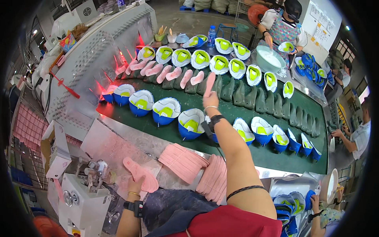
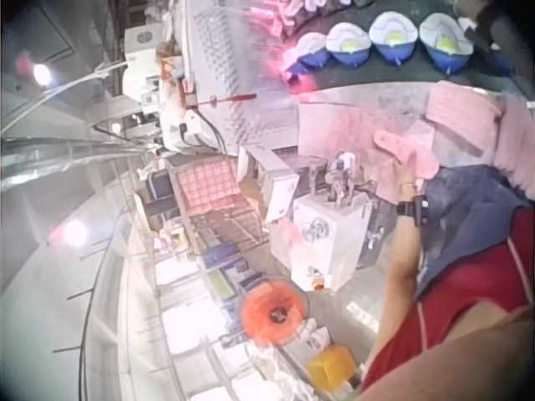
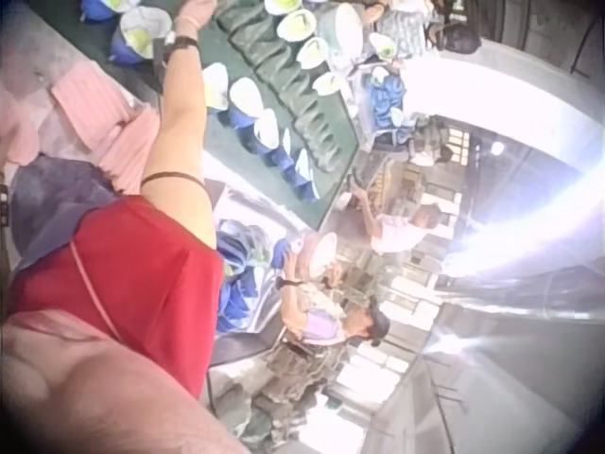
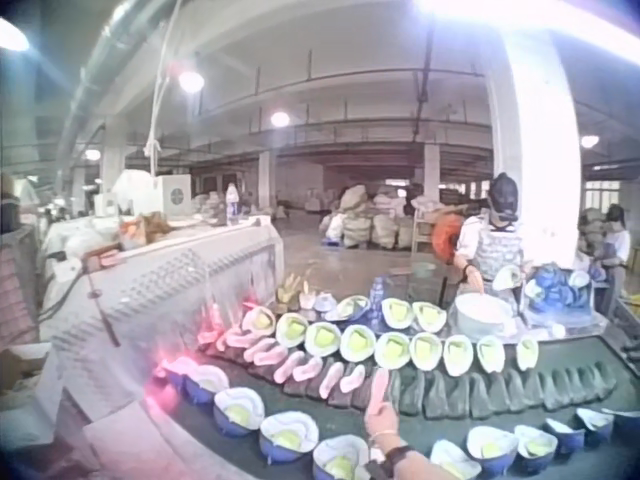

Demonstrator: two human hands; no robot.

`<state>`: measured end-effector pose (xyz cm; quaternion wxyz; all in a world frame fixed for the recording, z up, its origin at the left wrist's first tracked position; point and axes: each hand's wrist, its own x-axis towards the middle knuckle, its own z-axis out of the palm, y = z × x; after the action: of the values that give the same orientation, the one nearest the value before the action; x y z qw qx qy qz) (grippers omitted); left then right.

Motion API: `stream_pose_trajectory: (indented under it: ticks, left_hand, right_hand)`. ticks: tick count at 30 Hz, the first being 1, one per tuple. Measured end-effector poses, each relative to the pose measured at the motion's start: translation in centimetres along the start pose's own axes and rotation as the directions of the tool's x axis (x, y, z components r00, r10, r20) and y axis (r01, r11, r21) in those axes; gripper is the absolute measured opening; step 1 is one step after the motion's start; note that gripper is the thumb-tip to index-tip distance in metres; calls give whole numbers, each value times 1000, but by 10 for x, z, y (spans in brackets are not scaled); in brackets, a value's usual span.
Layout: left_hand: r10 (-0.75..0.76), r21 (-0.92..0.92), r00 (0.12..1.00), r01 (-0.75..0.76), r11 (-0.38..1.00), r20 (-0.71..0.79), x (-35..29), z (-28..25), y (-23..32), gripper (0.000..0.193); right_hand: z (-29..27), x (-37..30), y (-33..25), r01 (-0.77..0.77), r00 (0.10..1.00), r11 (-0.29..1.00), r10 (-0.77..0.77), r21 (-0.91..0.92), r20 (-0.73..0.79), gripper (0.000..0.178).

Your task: Applying adhesive to shoe soles using an industrial gluing machine in a factory setting.

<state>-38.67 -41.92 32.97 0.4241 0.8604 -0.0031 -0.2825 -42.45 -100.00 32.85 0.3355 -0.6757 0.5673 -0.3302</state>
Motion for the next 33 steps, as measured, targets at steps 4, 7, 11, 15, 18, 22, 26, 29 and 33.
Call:
stream_pose_trajectory:
  ticks: [4,7,11,15,18,22,26,29,33]
  left_hand:
    - [117,-27,993,-117,993,21,13,6,-3,73]
    - [-11,-25,995,13,1000,95,13,0,4,71]
    - [-141,-369,922,279,887,359,-7,-1,25,58]
    - [-245,-448,954,299,843,175,-21,6,47,49]
    - [-56,-628,989,129,767,134,-42,-1,54,38]
    - [71,-758,996,-6,652,54,-74,-14,58,33]
    - [119,-559,944,-280,781,-306,-89,-18,58,37]
    - [63,-513,951,-219,830,-303,-100,-31,60,36]
    - [420,-97,680,-583,806,-602,-111,-80,76,33]
  right_hand:
    - [-9,46,12,-4,999,999,6,-39,52,26]
    - [10,12,-29,169,978,971,-187,166,94,36]
    - [13,-137,-99,-131,689,772,-380,622,617,22]
    - [-33,-323,-108,231,268,907,-408,353,872,31]
    - [-51,-388,-103,244,275,921,-366,304,889,40]
    - [-59,-436,-108,-272,154,955,-82,122,985,53]
    - [-69,-476,-122,-535,255,830,-20,158,967,50]
    - [-75,-480,-133,-463,276,865,-67,194,959,49]
    - [-82,-462,-147,-595,204,799,39,92,978,44]
